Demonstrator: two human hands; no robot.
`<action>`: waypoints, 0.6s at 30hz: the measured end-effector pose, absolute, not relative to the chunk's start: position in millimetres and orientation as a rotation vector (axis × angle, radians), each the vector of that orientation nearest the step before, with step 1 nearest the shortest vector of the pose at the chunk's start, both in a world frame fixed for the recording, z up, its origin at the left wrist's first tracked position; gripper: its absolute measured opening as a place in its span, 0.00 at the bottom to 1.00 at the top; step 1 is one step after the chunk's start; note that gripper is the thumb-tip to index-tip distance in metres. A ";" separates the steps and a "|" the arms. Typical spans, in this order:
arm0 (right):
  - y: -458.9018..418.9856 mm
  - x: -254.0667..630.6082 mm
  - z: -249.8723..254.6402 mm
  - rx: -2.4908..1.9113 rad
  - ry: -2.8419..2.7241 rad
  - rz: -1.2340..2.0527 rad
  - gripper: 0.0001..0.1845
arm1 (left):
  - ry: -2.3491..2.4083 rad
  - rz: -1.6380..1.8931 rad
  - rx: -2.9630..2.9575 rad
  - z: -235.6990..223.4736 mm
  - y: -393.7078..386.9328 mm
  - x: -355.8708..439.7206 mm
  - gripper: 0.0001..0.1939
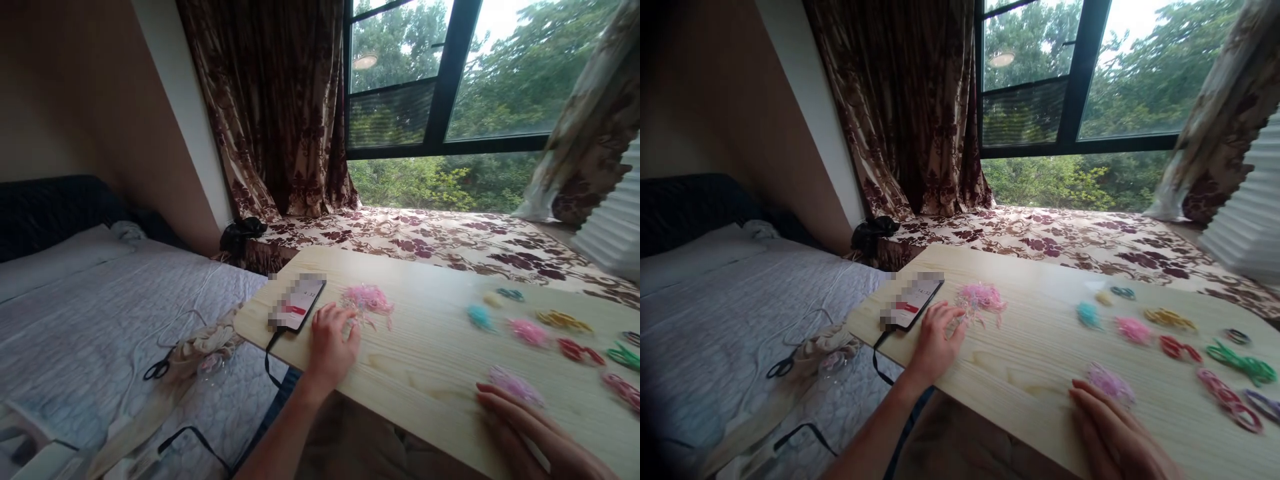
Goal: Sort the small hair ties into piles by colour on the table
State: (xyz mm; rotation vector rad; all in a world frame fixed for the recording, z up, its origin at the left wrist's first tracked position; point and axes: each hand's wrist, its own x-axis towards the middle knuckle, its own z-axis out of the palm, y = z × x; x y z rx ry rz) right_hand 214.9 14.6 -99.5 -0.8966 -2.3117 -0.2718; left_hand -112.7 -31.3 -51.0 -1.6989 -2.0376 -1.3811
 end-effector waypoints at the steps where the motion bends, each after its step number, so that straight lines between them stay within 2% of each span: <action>1: 14.8 214.5 -97.2 -0.918 -2.298 -0.258 0.20 | -2.038 -1.385 -1.700 -51.0 -31.3 -112.6 0.10; 7: -6.6 197.4 -67.5 -0.946 -2.379 0.025 0.18 | -2.030 -1.419 -1.726 -52.5 -30.8 -114.3 0.11; 18: 3.8 209.0 -30.3 -1.272 -2.180 0.047 0.22 | -2.010 -1.493 -1.728 -64.2 -26.7 -120.3 0.11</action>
